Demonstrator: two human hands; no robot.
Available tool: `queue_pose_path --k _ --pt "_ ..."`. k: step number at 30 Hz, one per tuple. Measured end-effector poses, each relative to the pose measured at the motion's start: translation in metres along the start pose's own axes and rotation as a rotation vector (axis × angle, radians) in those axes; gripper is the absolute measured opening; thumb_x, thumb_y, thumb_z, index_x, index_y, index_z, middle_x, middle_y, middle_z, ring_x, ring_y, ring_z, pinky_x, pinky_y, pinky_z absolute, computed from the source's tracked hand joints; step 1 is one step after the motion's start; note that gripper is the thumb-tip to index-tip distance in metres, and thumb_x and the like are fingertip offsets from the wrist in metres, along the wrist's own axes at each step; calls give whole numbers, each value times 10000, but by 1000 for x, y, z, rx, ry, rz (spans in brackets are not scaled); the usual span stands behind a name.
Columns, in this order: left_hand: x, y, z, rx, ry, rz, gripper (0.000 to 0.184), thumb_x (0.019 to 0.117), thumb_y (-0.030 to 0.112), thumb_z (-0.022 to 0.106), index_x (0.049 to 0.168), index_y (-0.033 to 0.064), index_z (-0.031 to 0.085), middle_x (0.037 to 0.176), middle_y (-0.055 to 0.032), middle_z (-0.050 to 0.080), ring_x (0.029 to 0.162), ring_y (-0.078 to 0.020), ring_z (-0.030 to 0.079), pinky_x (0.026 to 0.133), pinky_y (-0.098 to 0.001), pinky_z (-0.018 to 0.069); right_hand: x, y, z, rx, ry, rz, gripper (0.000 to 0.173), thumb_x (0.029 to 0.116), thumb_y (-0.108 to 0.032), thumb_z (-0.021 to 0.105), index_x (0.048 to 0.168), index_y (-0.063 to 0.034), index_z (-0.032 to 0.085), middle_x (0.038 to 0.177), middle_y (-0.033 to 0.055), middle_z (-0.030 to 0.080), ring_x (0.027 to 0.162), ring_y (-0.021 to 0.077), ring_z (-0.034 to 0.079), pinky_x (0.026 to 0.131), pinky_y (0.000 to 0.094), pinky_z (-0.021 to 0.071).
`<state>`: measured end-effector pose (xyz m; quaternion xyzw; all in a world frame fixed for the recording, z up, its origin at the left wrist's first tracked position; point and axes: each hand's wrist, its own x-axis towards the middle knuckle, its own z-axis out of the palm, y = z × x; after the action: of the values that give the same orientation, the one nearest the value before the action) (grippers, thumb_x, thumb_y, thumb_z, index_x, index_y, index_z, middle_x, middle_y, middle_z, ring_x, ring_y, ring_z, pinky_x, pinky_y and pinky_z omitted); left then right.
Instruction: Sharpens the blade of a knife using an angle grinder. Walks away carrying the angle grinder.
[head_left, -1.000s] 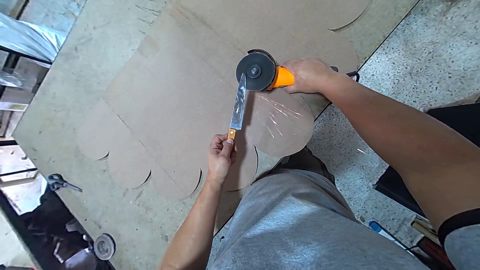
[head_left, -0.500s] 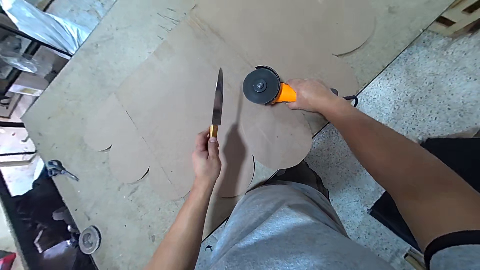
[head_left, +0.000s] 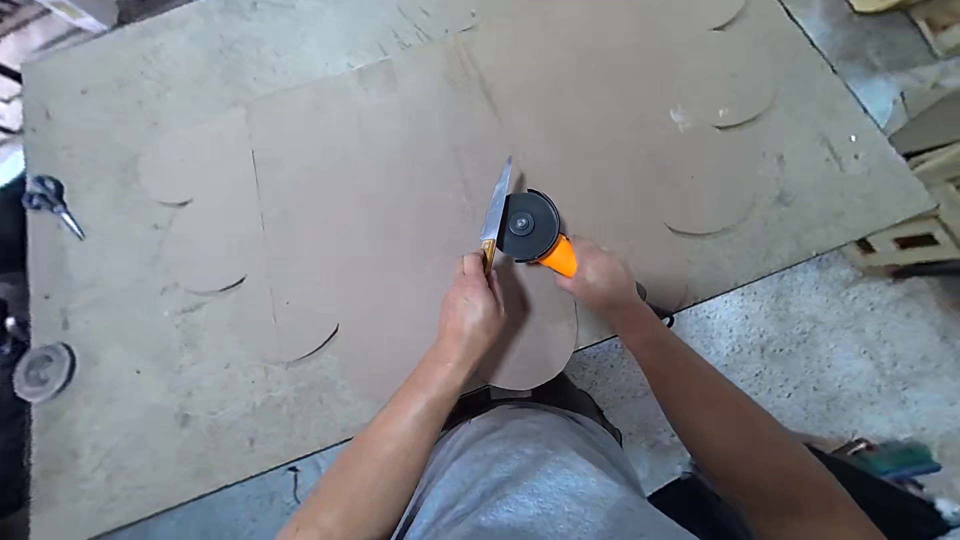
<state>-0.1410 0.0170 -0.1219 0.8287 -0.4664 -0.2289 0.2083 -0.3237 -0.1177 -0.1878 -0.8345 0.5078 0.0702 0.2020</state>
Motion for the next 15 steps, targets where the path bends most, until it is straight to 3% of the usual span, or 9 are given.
queue_pose_path --k 7,10,15 --pt "-6 12 14 -29 16 -24 274 1047 206 494 1238 25 570 1166 -163 622 807 -278 713 678 -450 619 -2 -3 2 -37 10 13 681 853 -470 770 1386 -91 578 1252 135 687 1112 354 683 874 570 582" --pt "-2 15 15 -20 -54 -52 281 1067 211 461 1266 37 558 1217 -173 602 843 -297 716 695 -462 618 -3 -5 0 -37 -13 25 699 859 -485 770 1407 -102 567 1271 140 682 1118 351 683 891 589 573" --pt "-4 9 20 3 -60 -35 305 1070 195 471 1302 15 552 1221 -190 593 777 -299 715 661 -450 617 -4 -7 3 -18 -1 22 677 858 -493 764 1385 -112 576 1222 147 692 1074 350 696 861 605 574"
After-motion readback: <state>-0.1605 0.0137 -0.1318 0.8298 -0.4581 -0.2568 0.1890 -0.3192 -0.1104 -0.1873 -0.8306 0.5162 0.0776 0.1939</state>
